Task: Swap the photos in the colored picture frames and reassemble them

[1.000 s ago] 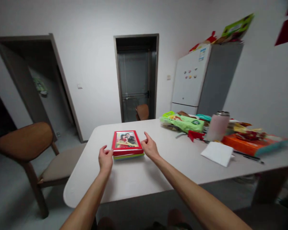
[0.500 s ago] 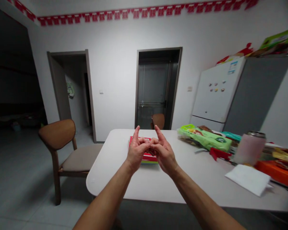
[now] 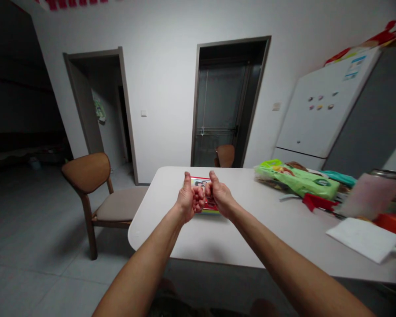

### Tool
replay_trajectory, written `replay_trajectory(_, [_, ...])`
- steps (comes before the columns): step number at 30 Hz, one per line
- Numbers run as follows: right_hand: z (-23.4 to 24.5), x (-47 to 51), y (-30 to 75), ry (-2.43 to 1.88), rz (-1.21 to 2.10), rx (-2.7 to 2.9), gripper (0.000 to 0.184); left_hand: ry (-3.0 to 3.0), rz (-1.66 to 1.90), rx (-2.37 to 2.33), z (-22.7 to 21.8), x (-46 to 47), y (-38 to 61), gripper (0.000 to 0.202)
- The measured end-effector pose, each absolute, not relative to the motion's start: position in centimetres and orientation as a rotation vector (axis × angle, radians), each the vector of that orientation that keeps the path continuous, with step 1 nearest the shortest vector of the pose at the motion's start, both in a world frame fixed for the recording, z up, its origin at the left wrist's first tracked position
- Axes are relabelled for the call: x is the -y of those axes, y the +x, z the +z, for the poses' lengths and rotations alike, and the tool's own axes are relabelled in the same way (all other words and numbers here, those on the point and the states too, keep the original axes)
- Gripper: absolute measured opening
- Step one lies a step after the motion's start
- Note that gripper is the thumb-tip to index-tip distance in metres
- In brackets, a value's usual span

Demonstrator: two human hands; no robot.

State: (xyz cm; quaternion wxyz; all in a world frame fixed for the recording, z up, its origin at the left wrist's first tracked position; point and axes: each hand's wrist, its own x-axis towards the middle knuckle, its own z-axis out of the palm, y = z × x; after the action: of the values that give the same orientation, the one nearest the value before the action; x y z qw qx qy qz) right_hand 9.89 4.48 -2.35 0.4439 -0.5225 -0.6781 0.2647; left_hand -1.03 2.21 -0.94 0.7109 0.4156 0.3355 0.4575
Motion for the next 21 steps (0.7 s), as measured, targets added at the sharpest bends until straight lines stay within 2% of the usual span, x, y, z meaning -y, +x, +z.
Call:
replay_trajectory(1, [-3.2,-5.1,10.2,-1.439,0.401,1.801,0.052,0.903,1.023,-0.784,-2.0,-2.4,-1.1,0.065])
replay_trajectory(3, [-5.0,-6.2,10.9,-1.562,0.148,1.906,0.035,0.862,1.043,-0.872,-4.7,-2.9,-1.2,0.061])
replay_trajectory(4, [-5.8,-6.5,11.3,-1.583,0.088,1.933,0.028,0.841,1.048,-0.913,-6.0,-3.1,-1.2,0.057])
replay_trajectory(7, [-7.6,-6.6,12.1,-1.61,-0.029,2.027,0.029,0.801,1.103,-0.976,-9.4,-3.9,-0.8,0.046])
replay_trajectory(11, [-8.6,-5.1,12.4,-1.571,-0.102,2.174,0.024,0.814,1.257,-0.95,-11.0,-4.3,0.8,0.034])
replay_trajectory(15, [-8.1,-2.4,13.1,-1.403,0.145,2.107,0.029,0.903,1.435,-0.937,-10.1,-2.7,2.5,0.024])
replay_trajectory(19, [-5.9,1.2,14.7,-1.266,0.652,1.478,0.053,1.171,1.507,-0.925,-8.0,1.8,2.6,0.018])
replay_trajectory(21, [-5.0,3.2,15.4,-1.2,0.873,1.193,0.06,1.614,1.474,-0.927,-7.0,4.6,2.3,0.022])
